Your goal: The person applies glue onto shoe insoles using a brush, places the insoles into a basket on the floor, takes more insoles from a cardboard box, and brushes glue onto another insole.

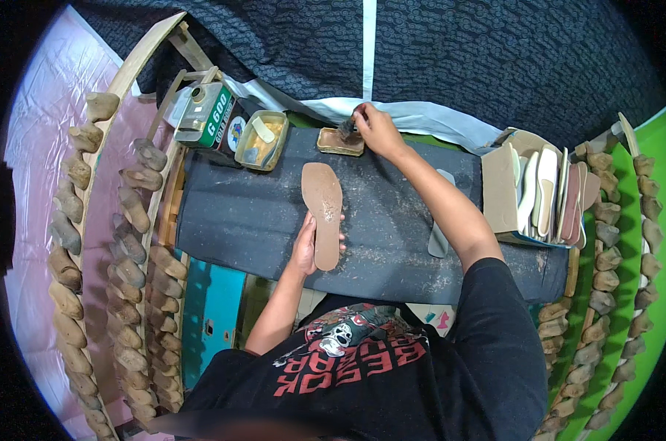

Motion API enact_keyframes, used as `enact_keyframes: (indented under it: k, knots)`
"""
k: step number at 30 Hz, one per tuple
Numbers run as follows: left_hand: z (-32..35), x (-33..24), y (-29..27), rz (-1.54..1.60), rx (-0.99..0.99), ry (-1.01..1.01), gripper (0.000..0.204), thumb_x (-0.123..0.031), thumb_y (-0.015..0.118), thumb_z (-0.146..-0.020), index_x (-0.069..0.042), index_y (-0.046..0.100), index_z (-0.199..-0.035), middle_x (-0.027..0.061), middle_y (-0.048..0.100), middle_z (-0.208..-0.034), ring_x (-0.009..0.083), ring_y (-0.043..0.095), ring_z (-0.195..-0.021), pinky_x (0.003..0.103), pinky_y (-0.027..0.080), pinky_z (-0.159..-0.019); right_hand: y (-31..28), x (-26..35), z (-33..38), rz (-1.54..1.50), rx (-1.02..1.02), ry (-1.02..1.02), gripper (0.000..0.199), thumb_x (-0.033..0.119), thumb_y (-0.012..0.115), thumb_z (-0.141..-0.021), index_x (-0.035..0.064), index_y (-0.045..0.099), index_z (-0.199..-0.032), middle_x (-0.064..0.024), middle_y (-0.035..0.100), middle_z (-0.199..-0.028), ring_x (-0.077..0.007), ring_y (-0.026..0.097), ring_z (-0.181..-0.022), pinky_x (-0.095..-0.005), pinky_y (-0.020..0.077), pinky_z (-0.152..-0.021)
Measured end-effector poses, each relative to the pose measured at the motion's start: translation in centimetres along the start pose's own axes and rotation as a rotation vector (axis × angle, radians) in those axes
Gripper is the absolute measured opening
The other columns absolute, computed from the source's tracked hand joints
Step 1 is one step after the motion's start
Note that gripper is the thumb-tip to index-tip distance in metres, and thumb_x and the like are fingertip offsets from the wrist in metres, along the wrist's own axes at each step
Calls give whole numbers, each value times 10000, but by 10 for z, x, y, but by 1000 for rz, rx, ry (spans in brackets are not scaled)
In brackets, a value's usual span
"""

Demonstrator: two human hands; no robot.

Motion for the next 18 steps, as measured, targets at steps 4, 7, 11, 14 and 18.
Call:
enact_keyframes:
  k: [4, 7, 11, 14, 18]
  knots:
    - [-22, 4, 28, -55, 57, -10, 582, -419, 397, -1091, -169, 218, -1586, 189, 575, -1375, 244, 697, -962, 400, 641, -784, -37, -23, 12, -531, -71, 282, 284, 248, 481, -1093, -10, 580, -1158, -132, 687, -907, -166, 710, -756, -255, 570, -666]
    - [-37, 4, 53, -73, 126, -19, 594, -425, 405, -1088, -180, 213, -1594, 196, 561, -1402, 246, 706, -969, 385, 643, -763, -75, 0, 33, -643, -72, 317, 289, 249, 489, -1091, -20, 570, -1160, -133, 682, -892, -168, 707, -744, -269, 567, -648]
    - [-58, 11, 74, -33, 201, -48, 621, -404, 428, -1084, -203, 184, -1619, 170, 560, -1415, 230, 708, -882, 360, 633, -700, -107, 41, 55, -545, 11, 195, 278, 232, 484, -1094, -18, 584, -1163, -125, 689, -893, -139, 699, -738, -242, 540, -648]
    - [-67, 23, 84, -41, 224, -88, 660, -415, 446, -1075, -230, 148, -1633, 147, 586, -1357, 243, 709, -866, 358, 629, -666, -132, 75, 68, -221, -49, -39, 239, 186, 532, -1060, -20, 582, -1168, -132, 698, -916, -195, 707, -792, -320, 553, -722]
    - [-76, 40, 93, -31, 232, -115, 672, -419, 462, -1071, -253, 141, -1638, 128, 599, -1303, 264, 713, -872, 362, 627, -654, -139, 109, 101, 118, -4, -335, 223, 89, 595, -972, -18, 572, -1166, -168, 679, -961, -316, 700, -878, -408, 553, -786]
Point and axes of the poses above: each hand's wrist, its own z-axis away from the middle knuckle, its own y-axis out of the palm, x = y × z, the point moved 7 cm from there along -z, towards the middle knuckle
